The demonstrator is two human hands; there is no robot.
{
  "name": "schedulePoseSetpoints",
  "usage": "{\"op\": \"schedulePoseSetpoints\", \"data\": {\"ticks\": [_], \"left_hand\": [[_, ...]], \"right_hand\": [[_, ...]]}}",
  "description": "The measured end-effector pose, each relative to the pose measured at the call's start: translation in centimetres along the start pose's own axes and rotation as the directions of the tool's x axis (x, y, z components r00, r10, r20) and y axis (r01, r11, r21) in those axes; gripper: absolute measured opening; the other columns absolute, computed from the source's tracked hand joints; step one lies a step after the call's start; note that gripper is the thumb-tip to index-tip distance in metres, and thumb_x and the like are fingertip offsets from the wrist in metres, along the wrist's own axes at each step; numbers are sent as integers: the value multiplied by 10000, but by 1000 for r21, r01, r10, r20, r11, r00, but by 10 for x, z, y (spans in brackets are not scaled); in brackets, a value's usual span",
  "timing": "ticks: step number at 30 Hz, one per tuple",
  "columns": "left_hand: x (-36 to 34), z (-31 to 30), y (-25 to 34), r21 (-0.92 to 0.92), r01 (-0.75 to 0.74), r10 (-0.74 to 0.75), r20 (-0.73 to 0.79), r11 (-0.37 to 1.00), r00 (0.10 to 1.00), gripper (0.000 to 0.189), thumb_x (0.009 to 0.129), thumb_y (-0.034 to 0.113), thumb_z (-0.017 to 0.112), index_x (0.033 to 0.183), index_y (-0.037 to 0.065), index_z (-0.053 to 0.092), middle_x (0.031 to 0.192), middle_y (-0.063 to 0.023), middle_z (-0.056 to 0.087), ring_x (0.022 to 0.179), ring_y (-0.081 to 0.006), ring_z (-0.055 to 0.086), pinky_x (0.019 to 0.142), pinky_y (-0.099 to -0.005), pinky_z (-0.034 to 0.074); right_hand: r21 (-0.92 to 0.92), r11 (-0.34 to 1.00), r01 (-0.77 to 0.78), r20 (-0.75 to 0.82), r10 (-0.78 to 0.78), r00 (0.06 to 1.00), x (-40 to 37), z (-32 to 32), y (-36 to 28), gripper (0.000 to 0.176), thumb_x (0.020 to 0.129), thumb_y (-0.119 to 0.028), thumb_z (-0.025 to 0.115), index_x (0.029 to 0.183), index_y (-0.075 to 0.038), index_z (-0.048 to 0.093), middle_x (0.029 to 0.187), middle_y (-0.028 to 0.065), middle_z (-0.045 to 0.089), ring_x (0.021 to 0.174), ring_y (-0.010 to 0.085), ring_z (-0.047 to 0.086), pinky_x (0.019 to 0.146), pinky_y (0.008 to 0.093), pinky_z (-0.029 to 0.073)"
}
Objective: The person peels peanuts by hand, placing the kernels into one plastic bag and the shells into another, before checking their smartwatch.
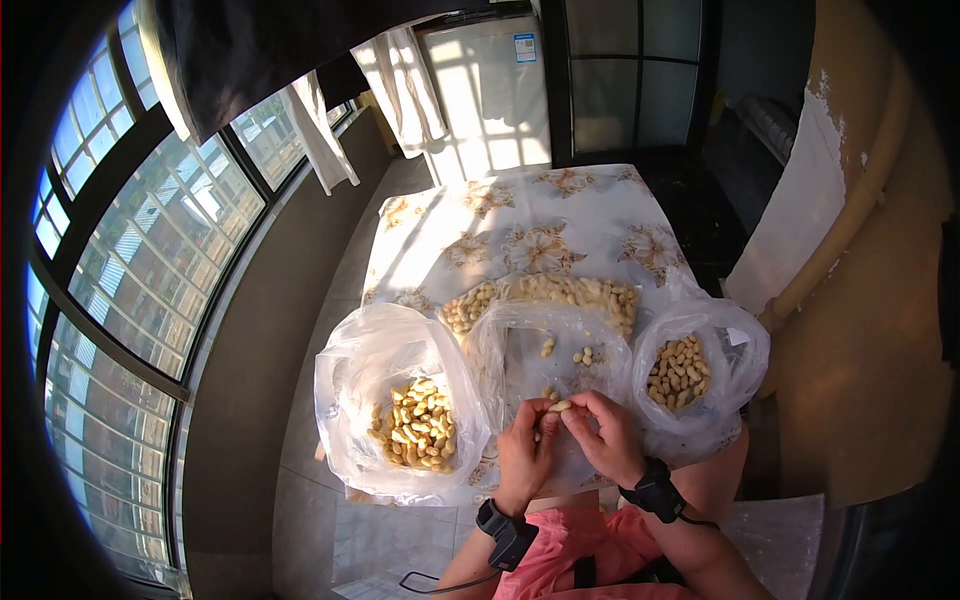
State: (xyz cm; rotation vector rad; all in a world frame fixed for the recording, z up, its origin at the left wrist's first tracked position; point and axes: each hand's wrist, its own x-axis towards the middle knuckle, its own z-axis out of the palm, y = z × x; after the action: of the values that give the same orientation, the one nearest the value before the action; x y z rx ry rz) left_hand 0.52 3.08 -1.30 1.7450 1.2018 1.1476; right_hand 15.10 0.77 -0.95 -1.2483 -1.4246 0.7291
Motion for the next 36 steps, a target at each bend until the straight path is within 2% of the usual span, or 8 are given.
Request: {"op": "schedulePoseSetpoints", "data": {"ticks": [14,17,22,25,31,36], "left_hand": [[0,1,-3,27,16,-16,9,1000,1000,149,1009,130,594,1112,32,638,888,-126,722,739,-201,701,675,-303,535],[0,0,1,31,-3,3,-9,1000,1000,150,1013,133,590,1117,34,634,858,-110,714,720,-172,684,663,-293,526],[-2,3,-7,-35,47,-48,-31,998,998,151,1030,145,574,1108,23,615,820,-73,691,710,-120,652,652,-276,519],[-3,4,-9,-102,36,-42,-60,994,997,160,1037,155,570,1090,8,605,824,-69,684,715,-121,653,658,-275,525],[-2,3,-8,-88,-7,0,-71,996,997,167,1036,162,576,1075,1,595,838,-76,682,713,-132,661,664,-275,533],[-2,3,-8,-68,10,-15,-68,998,998,154,1030,158,584,1057,6,591,821,-85,684,717,-145,671,664,-285,534]], "right_hand": [[-14,1000,-7,10,7,1000,1,0,-5,183,971,-155,660,1054,3,622,896,138,668,802,225,687,694,320,530],[56,998,5,-35,-3,999,0,2,1,184,970,-155,659,1054,4,620,892,137,665,798,223,684,692,318,526],[-19,999,32,-8,-32,999,1,-1,-2,157,959,-130,654,1033,6,628,887,132,653,794,241,670,670,323,512],[-78,995,69,68,-64,996,3,-4,-3,142,949,-123,656,1004,6,642,890,129,645,777,274,654,659,338,504],[-82,990,117,75,-111,991,3,-1,0,150,943,-133,660,990,10,652,913,129,647,764,294,640,667,354,498],[-46,995,86,57,-83,995,3,1,-1,163,919,-115,693,1026,-2,643,927,126,658,789,279,665,669,344,517]]}}
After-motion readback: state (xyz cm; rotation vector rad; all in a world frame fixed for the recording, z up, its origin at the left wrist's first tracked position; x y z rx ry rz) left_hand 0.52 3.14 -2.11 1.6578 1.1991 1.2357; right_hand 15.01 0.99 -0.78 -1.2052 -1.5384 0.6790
